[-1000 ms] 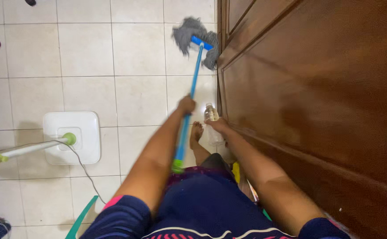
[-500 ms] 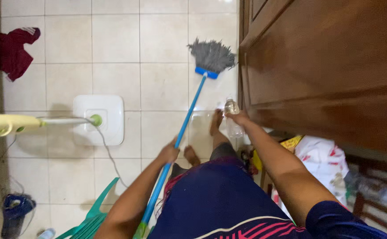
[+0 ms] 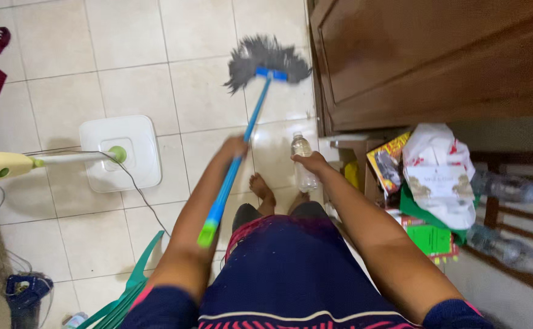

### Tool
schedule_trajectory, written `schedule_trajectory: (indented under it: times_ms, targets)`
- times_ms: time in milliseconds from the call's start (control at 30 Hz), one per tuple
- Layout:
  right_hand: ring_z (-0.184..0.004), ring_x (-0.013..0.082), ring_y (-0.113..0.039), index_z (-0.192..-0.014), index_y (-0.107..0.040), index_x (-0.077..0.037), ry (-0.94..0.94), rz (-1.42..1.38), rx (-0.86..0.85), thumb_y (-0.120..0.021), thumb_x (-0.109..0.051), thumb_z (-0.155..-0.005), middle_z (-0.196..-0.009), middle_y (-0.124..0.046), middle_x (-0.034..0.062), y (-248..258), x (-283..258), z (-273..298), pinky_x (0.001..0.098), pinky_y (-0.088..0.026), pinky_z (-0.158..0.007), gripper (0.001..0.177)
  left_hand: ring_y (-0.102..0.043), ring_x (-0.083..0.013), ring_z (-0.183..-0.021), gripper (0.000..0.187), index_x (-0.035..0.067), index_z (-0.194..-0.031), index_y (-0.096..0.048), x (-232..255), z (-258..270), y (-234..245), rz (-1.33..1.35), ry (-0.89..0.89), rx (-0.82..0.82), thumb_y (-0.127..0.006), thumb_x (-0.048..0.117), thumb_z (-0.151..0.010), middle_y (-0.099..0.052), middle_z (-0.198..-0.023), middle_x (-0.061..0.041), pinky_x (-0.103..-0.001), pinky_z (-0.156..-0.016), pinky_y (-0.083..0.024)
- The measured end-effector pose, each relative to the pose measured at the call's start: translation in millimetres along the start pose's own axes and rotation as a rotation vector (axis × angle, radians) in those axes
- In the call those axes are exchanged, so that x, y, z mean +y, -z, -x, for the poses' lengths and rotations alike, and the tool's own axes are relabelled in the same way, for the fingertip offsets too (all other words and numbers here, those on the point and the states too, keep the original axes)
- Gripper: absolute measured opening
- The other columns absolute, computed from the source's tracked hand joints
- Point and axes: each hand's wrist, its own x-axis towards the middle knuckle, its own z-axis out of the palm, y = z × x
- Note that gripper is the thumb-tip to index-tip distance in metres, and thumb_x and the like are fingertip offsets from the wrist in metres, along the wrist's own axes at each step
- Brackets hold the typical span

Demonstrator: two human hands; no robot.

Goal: The person mops the tiled floor using a mop while holding a water bottle, moving around a bed, chairs, and dumbbells in a room.

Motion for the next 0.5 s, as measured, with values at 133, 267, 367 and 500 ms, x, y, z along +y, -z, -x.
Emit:
schedule_trajectory:
  times_ms: [133,267,367,500]
  targets:
    - [-0.076,0.0296,-0.075,-0.105,-0.067,0.007,-0.025,0.012,-0.007,-0.081,-0.048,-0.079,-0.094,-0.073,0.0213,-5,23,8,0.0448,-0.062,-0.068,0.062,-0.073,-0.0351,-0.079,0.031,0.002,-0.1,-0.073,82,-88,41,0.082,0.041,0.128,-0.06,0.023,-0.082,-0.073,-0.087,-0.022,-0.047,-0.072,-0.058]
    - [-0.08,0.0287,-0.074,-0.108,-0.07,0.009,-0.015,-0.034,-0.05,-0.081,-0.05,-0.078,-0.096,-0.074,0.0201,1,55,18,0.0435,-0.06,-0.07,0.067,-0.073,-0.0371,-0.081,0.031,0.0,-0.098,-0.072,141,-107,39,0.168,0.114,0.105,-0.064,0.024,-0.08,-0.072,-0.087,-0.024,-0.048,-0.073,-0.058]
    - [-0.085,0.0313,-0.074,-0.113,-0.07,0.01,-0.039,-0.023,-0.019,-0.082,-0.05,-0.076,-0.1,-0.073,0.0218,8,75,22,0.0451,-0.059,-0.071,0.071,-0.072,-0.0386,-0.082,0.031,-0.001,-0.096,-0.071,138,-78,9,0.048,0.057,0.104,-0.067,0.024,-0.079,-0.072,-0.087,-0.025,-0.048,-0.073,-0.058]
    - [-0.099,0.0348,-0.073,-0.128,-0.055,0.012,-0.044,0.178,0.056,-0.083,-0.053,-0.077,-0.116,-0.068,0.0272,21,104,29,0.0447,-0.06,-0.078,0.087,-0.072,-0.0406,-0.084,0.033,-0.003,-0.095,-0.069,92,5,-79,-0.143,-0.03,0.103,-0.071,0.025,-0.077,-0.071,-0.088,-0.026,-0.049,-0.074,-0.059]
